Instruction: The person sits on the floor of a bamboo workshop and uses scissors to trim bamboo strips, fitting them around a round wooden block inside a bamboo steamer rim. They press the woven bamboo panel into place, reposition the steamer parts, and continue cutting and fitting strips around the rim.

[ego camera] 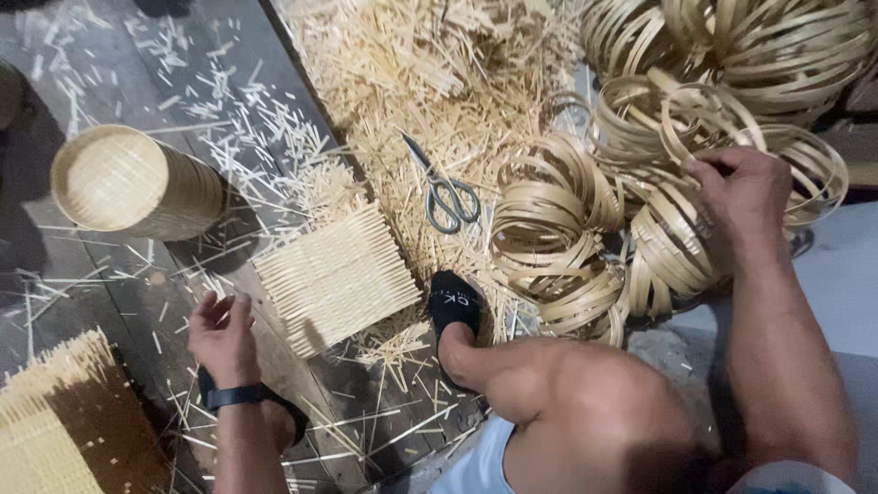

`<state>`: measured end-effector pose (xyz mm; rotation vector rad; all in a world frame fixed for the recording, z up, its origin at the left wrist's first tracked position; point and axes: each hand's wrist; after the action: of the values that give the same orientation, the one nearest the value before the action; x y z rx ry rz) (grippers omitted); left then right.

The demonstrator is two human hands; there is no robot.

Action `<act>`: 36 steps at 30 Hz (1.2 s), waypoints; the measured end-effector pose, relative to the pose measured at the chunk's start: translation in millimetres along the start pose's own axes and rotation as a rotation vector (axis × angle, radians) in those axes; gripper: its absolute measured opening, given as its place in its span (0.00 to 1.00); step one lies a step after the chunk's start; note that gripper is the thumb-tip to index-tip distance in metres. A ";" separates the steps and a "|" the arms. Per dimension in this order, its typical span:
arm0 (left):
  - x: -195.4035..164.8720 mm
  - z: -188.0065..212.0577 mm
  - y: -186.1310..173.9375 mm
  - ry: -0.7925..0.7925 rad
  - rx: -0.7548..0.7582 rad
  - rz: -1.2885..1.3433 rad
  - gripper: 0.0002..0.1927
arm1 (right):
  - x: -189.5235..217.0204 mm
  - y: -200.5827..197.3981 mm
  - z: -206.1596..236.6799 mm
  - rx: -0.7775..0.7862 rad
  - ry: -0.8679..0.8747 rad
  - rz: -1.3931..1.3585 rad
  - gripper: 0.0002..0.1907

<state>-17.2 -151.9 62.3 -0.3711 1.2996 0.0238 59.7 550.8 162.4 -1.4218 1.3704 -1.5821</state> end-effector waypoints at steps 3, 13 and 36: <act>-51.5 17.3 37.2 0.252 -0.012 -0.415 0.20 | 39.7 -21.6 -18.7 -0.102 -0.160 0.020 0.06; -207.8 120.2 150.8 0.765 0.420 -0.010 0.18 | 299.6 -38.9 -18.6 0.256 -0.982 -0.411 0.15; -132.4 63.0 82.4 -0.058 0.402 1.103 0.18 | 388.3 72.8 -21.2 0.776 -0.238 -0.982 0.24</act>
<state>-13.4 -31.6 179.7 0.7110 1.2748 0.6833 -69.6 182.0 223.8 -1.7285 -0.2213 -2.0601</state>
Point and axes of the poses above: each hand's wrist, its own z-axis away from the middle knuckle, its own y-axis out of the palm, x = y × z, and after that the axes turned 11 degrees about x, right-handed
